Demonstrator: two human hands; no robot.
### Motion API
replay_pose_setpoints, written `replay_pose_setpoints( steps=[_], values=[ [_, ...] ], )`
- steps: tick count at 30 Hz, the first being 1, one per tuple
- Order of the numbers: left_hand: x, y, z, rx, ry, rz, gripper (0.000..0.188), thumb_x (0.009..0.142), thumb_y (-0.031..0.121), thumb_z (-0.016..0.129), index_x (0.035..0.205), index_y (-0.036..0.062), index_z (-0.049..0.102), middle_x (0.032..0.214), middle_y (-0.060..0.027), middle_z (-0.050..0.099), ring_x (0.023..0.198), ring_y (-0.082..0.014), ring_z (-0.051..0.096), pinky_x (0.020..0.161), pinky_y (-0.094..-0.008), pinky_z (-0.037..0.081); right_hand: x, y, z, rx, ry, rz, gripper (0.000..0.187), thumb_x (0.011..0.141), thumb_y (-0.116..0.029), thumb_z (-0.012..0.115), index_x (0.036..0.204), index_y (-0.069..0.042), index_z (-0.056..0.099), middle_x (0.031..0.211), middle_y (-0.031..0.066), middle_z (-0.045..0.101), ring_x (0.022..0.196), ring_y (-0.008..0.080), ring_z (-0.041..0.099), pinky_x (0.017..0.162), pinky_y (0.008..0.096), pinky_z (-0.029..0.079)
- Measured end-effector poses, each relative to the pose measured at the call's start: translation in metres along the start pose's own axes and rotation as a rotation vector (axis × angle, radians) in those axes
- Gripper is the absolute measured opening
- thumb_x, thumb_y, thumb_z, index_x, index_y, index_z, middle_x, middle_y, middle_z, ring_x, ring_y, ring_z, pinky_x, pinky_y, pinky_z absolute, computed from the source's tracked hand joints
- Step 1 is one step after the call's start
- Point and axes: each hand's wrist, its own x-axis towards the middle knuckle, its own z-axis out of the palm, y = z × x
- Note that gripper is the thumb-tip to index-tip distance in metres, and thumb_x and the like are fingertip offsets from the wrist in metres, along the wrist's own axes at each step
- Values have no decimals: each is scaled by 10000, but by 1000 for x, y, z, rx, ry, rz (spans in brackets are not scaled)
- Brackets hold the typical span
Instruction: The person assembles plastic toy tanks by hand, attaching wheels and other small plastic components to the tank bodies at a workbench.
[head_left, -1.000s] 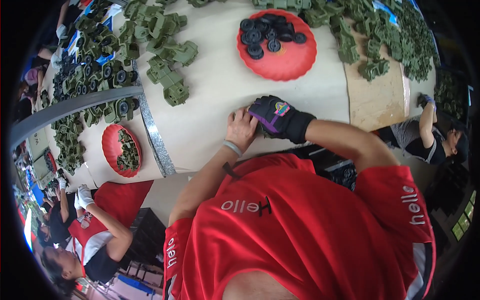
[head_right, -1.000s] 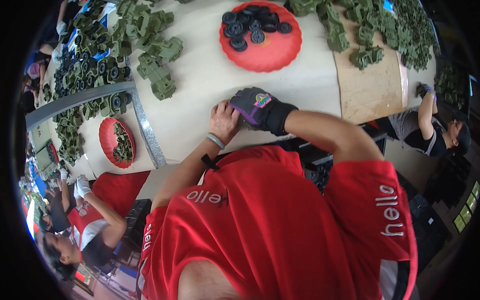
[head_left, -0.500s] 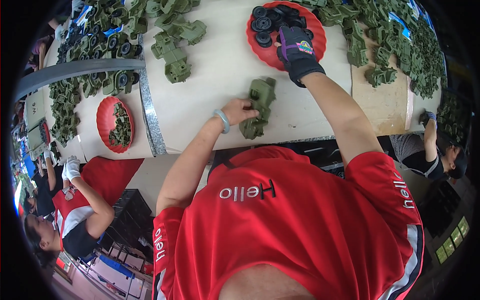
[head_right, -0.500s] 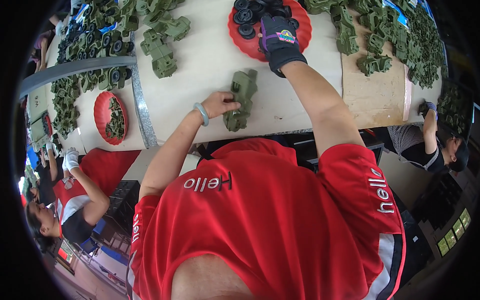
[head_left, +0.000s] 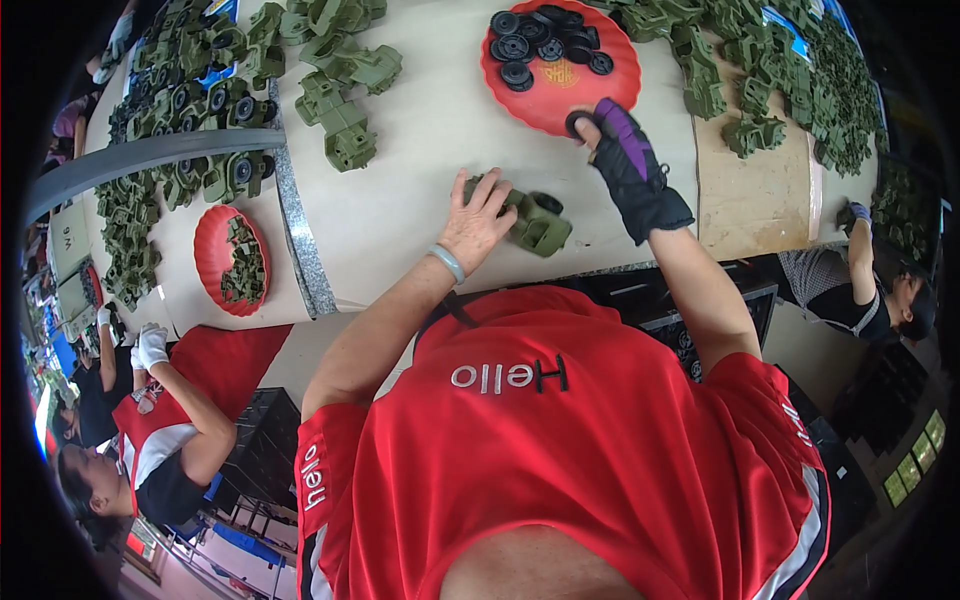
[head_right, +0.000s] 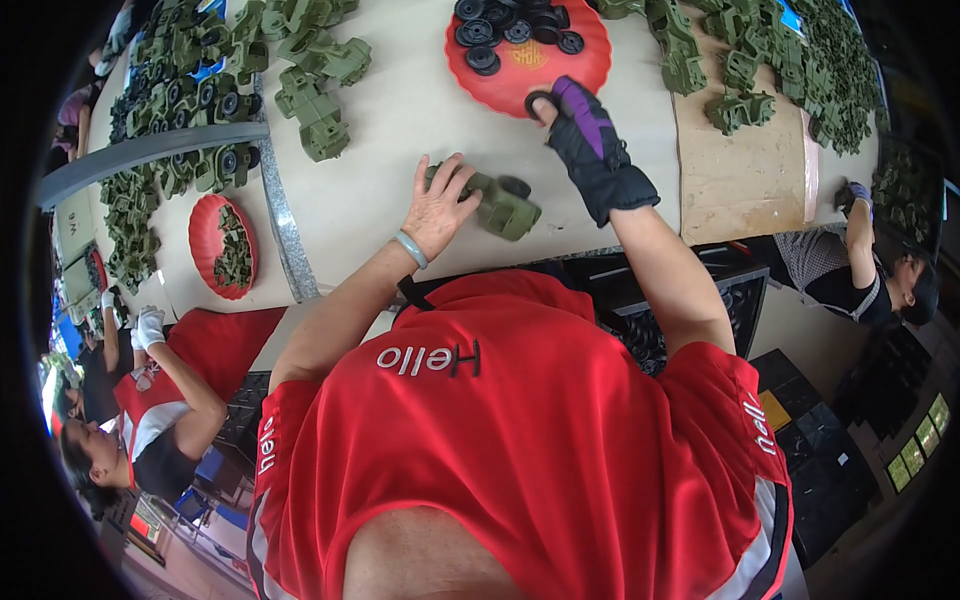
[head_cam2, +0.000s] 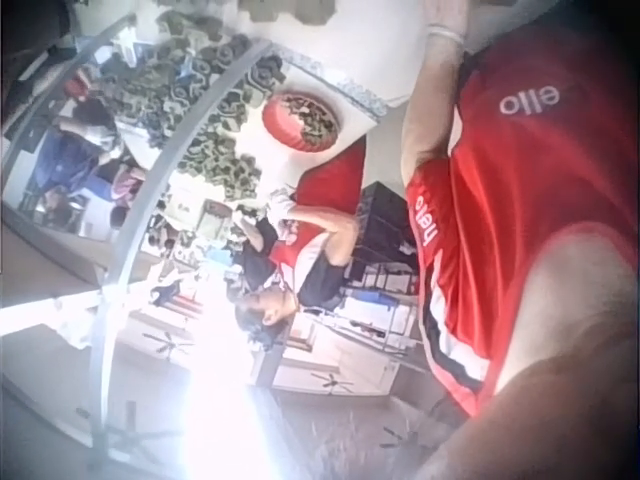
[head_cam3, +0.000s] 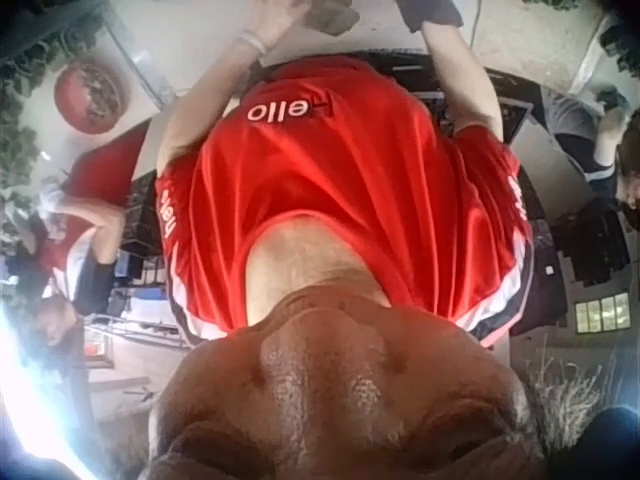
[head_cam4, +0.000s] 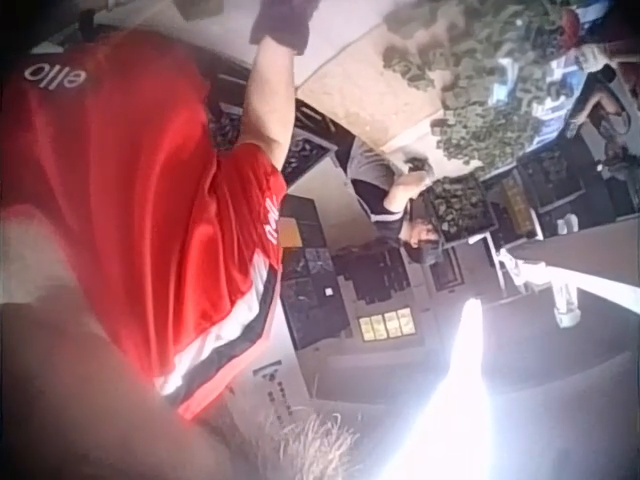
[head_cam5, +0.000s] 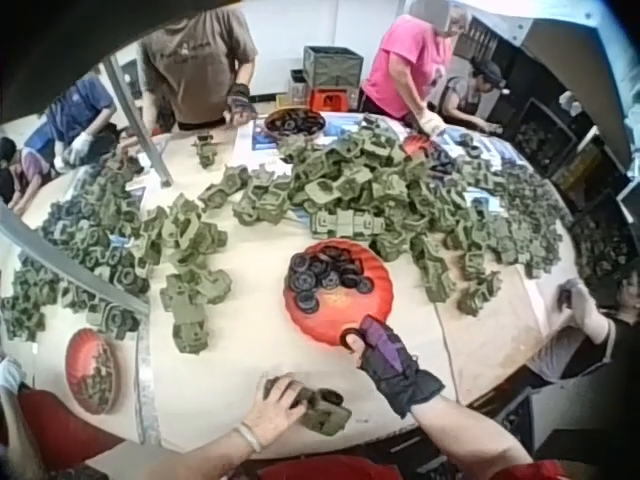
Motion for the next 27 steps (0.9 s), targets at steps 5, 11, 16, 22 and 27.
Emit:
replay_pose_setpoints(
  steps=[5, 11, 16, 22, 27],
  values=[
    [-15, 6, 0, -197, 124, -265, 616, 770, 126, 762, 1361, 216, 612, 1618, -156, 322, 1517, -375, 283, 1198, -690, 189, -55, 34, 18, -249, -220, -189, 226, 1026, -205, 609, 1162, -35, 671, 937, 101, 654, 837, 188, 633, 757, 345, 532],
    [-20, 10, 29, -1058, 326, -1117, 728, 848, 99, 774, 1479, 31, 417, 1391, -231, 433, 1263, -382, 511, 1065, -446, 470, -104, 78, 65, -145, -353, -271, 208, 977, -159, 635, 1142, -40, 682, 988, 152, 672, 916, 311, 671, 834, 411, 535],
    [-39, 9, 33, -886, 397, -1000, 686, 917, 285, 708, 1462, -15, 418, 1323, -226, 529, 1270, -387, 494, 1102, -488, 406, -95, 53, 71, -169, -326, -204, 225, 956, -166, 670, 1148, -50, 693, 962, 158, 673, 934, 330, 676, 843, 424, 540],
    [-32, 44, -1, -514, 101, -795, 1066, 743, 400, 878, 1576, 91, 290, 1477, -212, 426, 1390, -410, 386, 1134, -525, 368, -85, 49, 66, -10, -353, 149, 231, 1001, -208, 684, 1170, -51, 685, 1055, 77, 709, 951, 166, 658, 863, 336, 528],
    [-39, 21, 3, -758, -156, -874, 1163, 717, 297, 878, 1621, 73, 182, 1241, -192, 614, 1277, -394, 515, 1060, -512, 464, -85, 62, 50, 101, -174, 267, 226, 999, -205, 694, 1174, -64, 669, 1069, 34, 704, 967, 131, 638, 855, 306, 512]
  ],
)
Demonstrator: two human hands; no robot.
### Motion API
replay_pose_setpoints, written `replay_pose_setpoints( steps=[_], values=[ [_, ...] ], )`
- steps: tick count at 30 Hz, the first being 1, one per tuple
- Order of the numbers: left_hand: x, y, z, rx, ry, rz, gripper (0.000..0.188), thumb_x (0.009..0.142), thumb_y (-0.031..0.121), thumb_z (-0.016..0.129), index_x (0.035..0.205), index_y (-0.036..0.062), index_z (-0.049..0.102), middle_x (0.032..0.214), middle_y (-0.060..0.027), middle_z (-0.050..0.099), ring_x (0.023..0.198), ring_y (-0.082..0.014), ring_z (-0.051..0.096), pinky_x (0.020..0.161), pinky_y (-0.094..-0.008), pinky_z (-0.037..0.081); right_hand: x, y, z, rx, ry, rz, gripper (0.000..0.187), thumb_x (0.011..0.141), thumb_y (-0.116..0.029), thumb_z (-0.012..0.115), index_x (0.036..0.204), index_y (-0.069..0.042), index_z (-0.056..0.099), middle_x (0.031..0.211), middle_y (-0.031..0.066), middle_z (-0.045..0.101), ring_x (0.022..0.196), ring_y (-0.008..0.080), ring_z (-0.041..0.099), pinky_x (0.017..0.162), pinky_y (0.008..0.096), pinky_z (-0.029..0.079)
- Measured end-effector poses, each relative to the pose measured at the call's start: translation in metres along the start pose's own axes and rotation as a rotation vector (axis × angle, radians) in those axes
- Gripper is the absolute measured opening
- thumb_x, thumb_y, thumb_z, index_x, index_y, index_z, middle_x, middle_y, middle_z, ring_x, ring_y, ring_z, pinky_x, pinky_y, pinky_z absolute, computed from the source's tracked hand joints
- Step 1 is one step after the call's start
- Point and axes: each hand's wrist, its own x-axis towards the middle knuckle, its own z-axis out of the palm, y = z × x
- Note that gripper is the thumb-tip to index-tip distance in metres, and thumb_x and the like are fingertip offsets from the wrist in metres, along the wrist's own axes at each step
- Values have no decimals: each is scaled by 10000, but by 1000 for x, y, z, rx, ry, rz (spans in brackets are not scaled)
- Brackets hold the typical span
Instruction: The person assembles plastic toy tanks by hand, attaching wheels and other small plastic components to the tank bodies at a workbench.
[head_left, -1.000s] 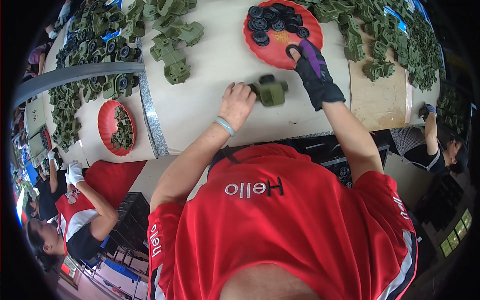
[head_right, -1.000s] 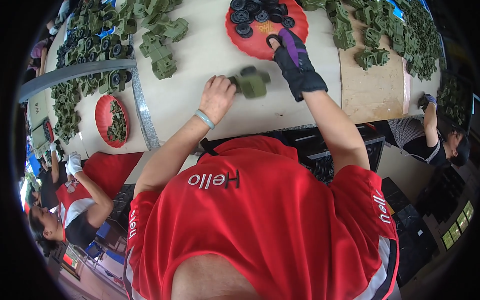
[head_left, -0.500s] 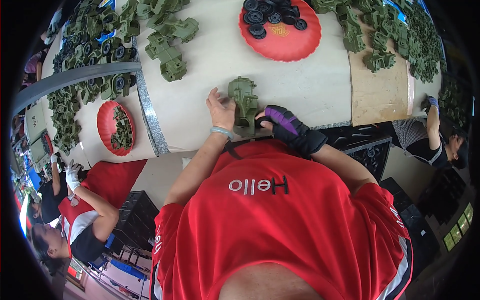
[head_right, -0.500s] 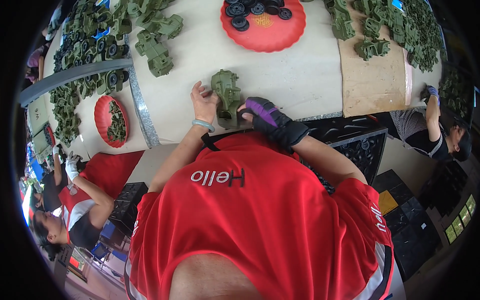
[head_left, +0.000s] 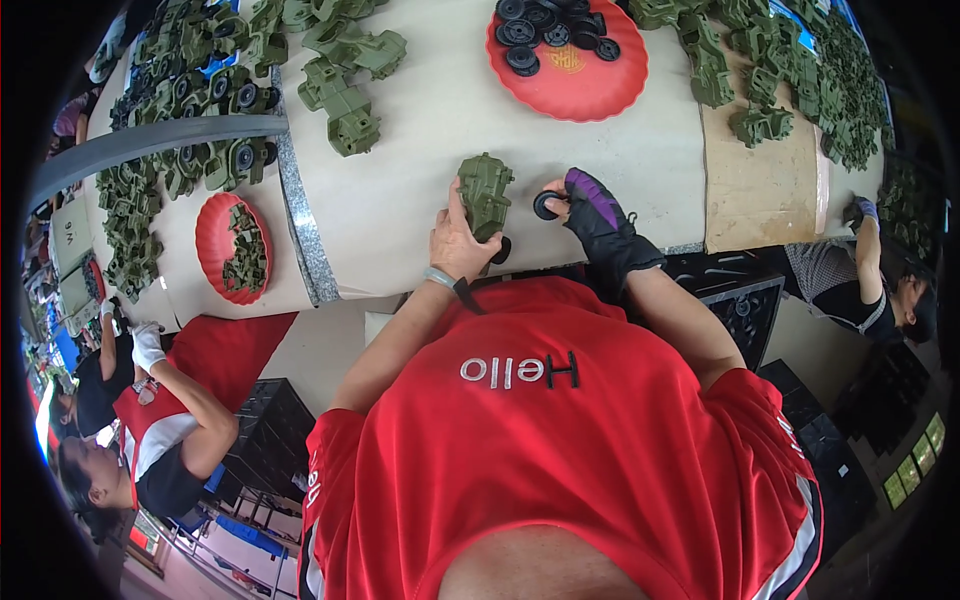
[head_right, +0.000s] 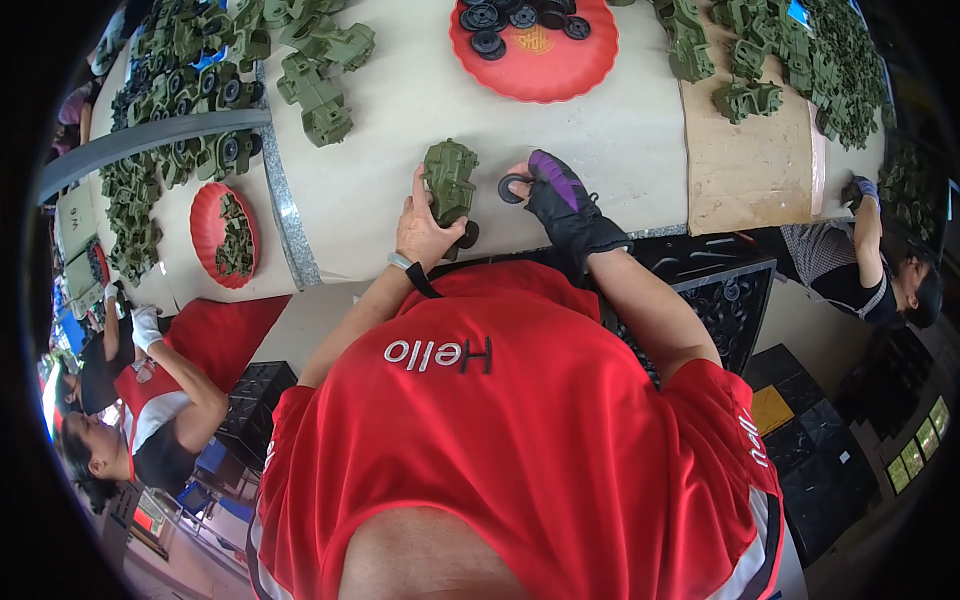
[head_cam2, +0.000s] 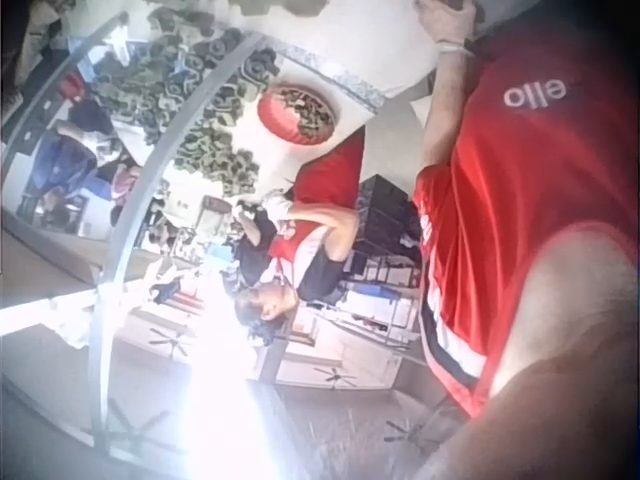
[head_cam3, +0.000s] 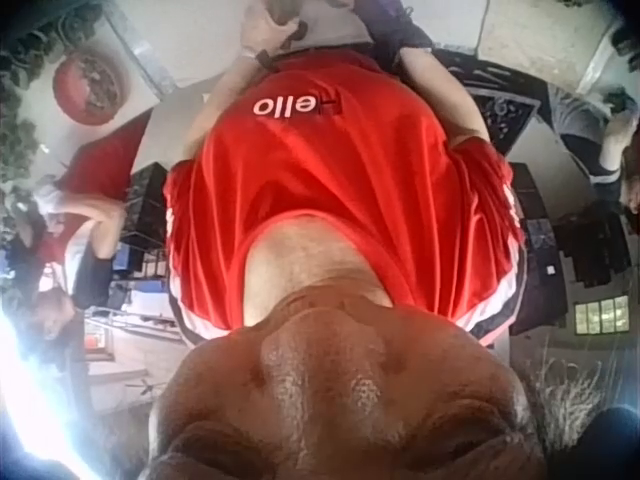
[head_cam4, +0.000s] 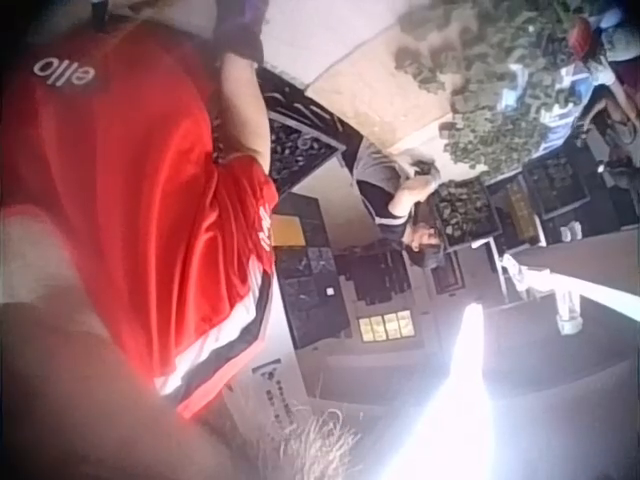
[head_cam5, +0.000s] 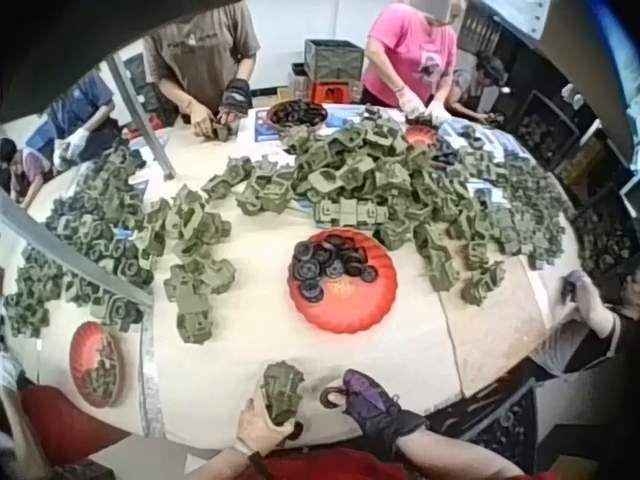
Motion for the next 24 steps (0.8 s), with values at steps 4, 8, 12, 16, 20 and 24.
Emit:
replay_pose_setpoints(
  steps=[4, 8, 12, 16, 20, 24],
  values=[
    [15, -15, -1, -295, -105, 100, 1160, 735, 295, 830, 1624, -1, 146, 1207, -208, 654, 1203, -390, 562, 1042, -459, 491, -3, -16, -2, 18, 57, 7, 257, 993, -230, 702, 1178, -55, 669, 1043, 41, 702, 952, 139, 632, 856, 305, 506],
    [22, -13, 1, -213, -107, 100, 1080, 769, 314, 791, 1597, -55, 202, 1225, -223, 648, 1201, -388, 553, 1079, -433, 465, -3, -25, -9, -117, 139, -67, 290, 999, -276, 700, 1196, -66, 670, 1051, 30, 696, 956, 135, 631, 847, 303, 504],
    [14, -29, 19, -136, 88, 273, 1011, 804, 322, 767, 1580, -66, 249, 1227, -210, 647, 1198, -380, 543, 1059, -456, 459, 3, -36, -4, -89, 87, -59, 292, 998, -284, 702, 1189, -65, 675, 1027, 24, 695, 947, 130, 630, 833, 305, 504],
    [4, -20, 20, 94, 181, 319, 899, 830, 437, 780, 1515, -8, 405, 1229, -170, 626, 1185, -357, 535, 987, -491, 463, 21, -42, 14, -32, 144, -135, 206, 951, -128, 740, 1123, -35, 676, 968, 52, 694, 848, 133, 624, 699, 295, 546],
    [5, -20, 17, 207, 229, 431, 667, 852, 471, 773, 1300, 0, 624, 1218, -154, 621, 1173, -357, 543, 979, -482, 461, 36, -43, 16, -60, 177, -189, 222, 915, -82, 764, 1107, -29, 666, 948, 61, 689, 816, 142, 634, 624, 294, 560],
    [6, -21, 17, 179, 219, 405, 589, 866, 489, 748, 1181, -4, 683, 1224, -146, 615, 1171, -356, 543, 972, -481, 459, 39, -53, 20, -81, 166, -201, 195, 913, -87, 766, 1064, -12, 669, 927, 69, 695, 774, 145, 641, 635, 302, 561]
  ],
)
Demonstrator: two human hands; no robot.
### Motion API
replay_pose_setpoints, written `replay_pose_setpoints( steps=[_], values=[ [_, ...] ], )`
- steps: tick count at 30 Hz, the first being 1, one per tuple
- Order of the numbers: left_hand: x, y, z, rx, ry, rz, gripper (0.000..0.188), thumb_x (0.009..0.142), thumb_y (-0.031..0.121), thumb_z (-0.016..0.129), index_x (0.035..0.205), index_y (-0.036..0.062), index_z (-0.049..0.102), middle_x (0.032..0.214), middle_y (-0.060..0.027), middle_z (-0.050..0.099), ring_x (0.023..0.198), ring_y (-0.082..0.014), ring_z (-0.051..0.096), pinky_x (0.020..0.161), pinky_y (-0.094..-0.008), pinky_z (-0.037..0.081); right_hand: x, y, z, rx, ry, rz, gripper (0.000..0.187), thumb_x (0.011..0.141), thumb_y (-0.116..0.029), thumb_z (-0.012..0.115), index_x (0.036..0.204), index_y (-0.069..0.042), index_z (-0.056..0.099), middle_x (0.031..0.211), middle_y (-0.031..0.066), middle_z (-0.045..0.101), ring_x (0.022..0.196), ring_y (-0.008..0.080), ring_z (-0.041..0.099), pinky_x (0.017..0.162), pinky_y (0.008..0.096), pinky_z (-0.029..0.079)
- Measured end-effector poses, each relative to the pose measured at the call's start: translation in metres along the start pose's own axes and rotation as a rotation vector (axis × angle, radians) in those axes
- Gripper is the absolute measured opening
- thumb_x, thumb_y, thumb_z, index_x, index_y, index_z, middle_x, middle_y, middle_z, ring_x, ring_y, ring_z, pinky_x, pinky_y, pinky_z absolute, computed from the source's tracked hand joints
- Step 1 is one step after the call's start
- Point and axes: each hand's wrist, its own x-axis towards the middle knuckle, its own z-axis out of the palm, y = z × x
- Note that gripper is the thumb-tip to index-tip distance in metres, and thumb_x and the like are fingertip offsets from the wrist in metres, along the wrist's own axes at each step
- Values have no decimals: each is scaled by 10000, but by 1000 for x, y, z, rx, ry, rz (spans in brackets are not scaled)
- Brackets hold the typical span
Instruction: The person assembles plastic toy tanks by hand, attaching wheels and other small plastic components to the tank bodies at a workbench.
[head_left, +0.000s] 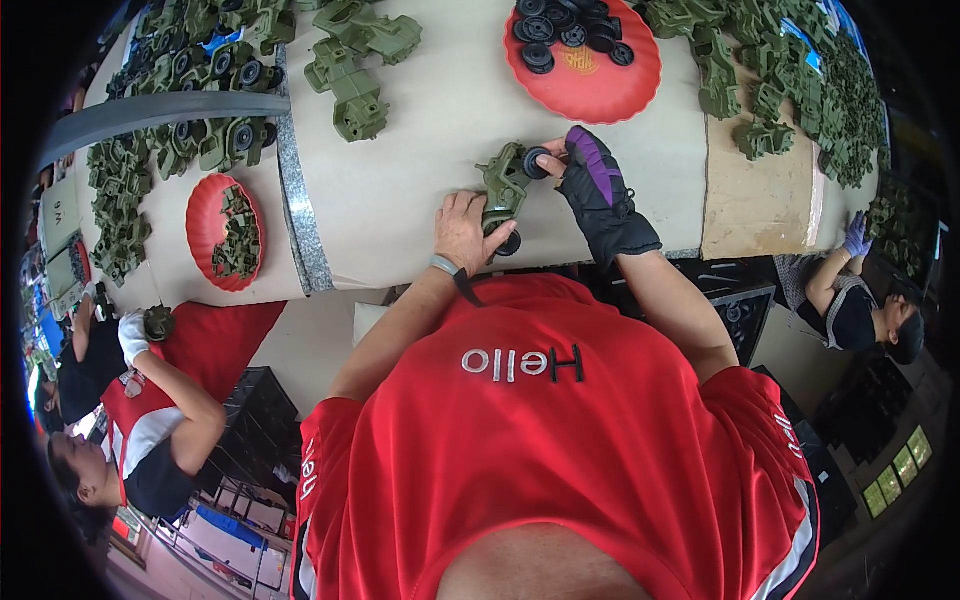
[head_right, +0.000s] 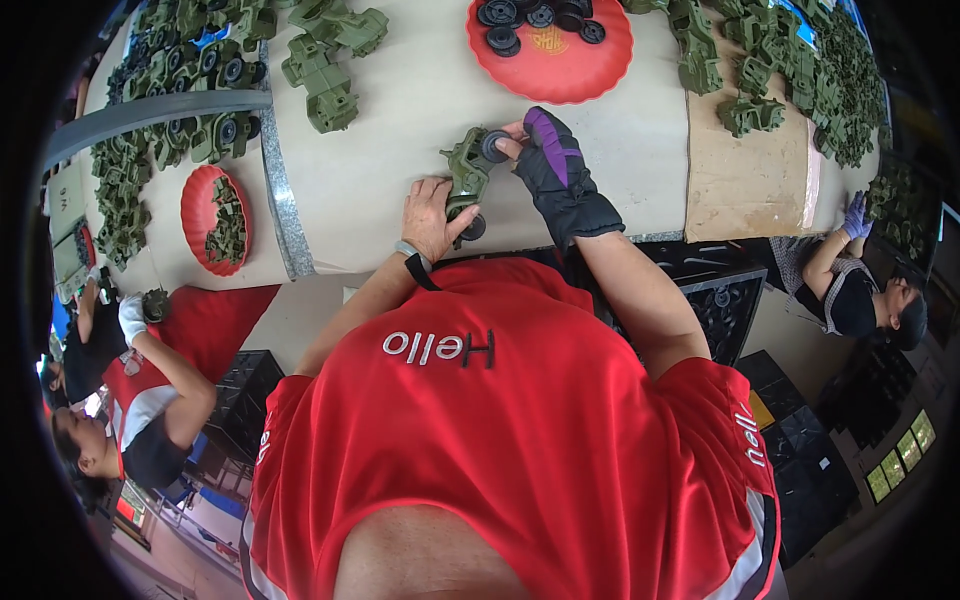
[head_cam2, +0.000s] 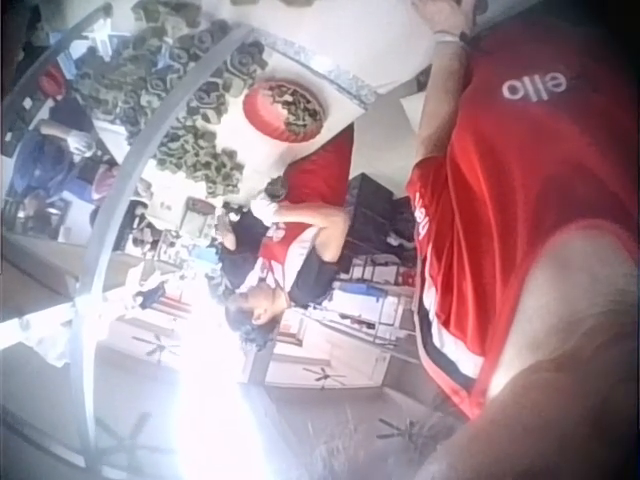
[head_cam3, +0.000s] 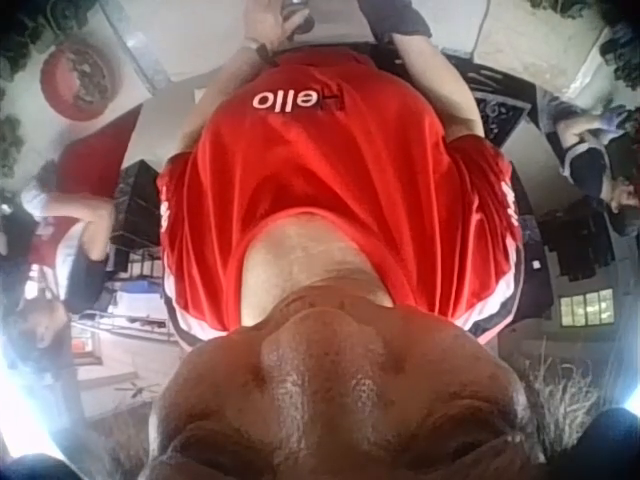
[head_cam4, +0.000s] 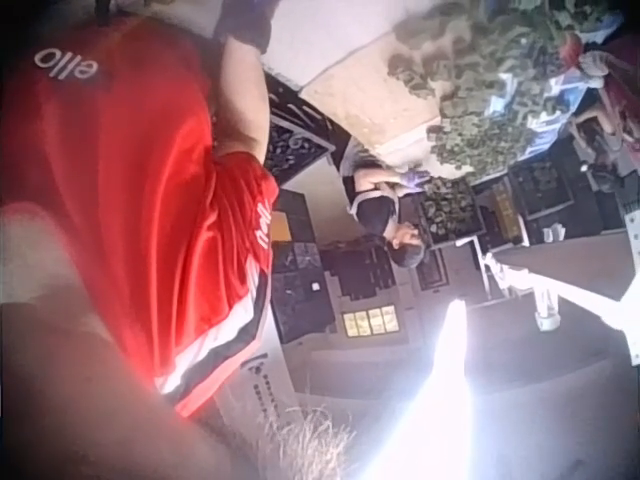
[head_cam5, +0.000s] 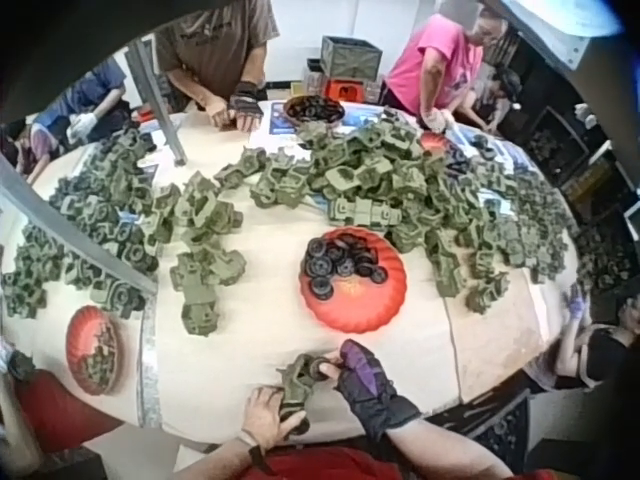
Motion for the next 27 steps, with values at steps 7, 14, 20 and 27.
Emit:
replay_pose_setpoints(
  steps=[7, 14, 20, 27],
  values=[
    [1, -2, 0, 13, -2, 16, 600, 867, 522, 733, 1171, 7, 676, 1214, -140, 613, 1170, -354, 546, 960, -482, 452, -15, 7, 14, 5, 0, 23, 160, 939, -116, 748, 1026, -3, 677, 915, 73, 706, 772, 146, 644, 662, 311, 546],
    [5, -6, -1, 11, -10, 50, 592, 867, 524, 731, 1157, 11, 674, 1199, -137, 624, 1157, -347, 556, 944, -476, 446, -15, 19, 33, 186, 108, 135, 197, 970, -130, 710, 1106, -2, 646, 954, 56, 689, 841, 132, 622, 763, 298, 527],
    [4, -3, 1, 18, -15, 20, 602, 862, 538, 730, 1152, 14, 676, 1197, -139, 626, 1144, -348, 565, 940, -480, 444, -8, 27, 29, 156, 79, 170, 268, 963, -160, 734, 1154, -1, 633, 963, 64, 679, 813, 135, 613, 766, 312, 527],
    [3, -6, 1, -7, -8, 15, 595, 857, 540, 733, 1145, 22, 673, 1189, -136, 624, 1139, -346, 568, 938, -486, 447, 13, -12, -2, -145, 148, -57, 327, 913, -204, 783, 1150, -27, 645, 915, 71, 640, 746, 176, 627, 679, 341, 533]
  ],
)
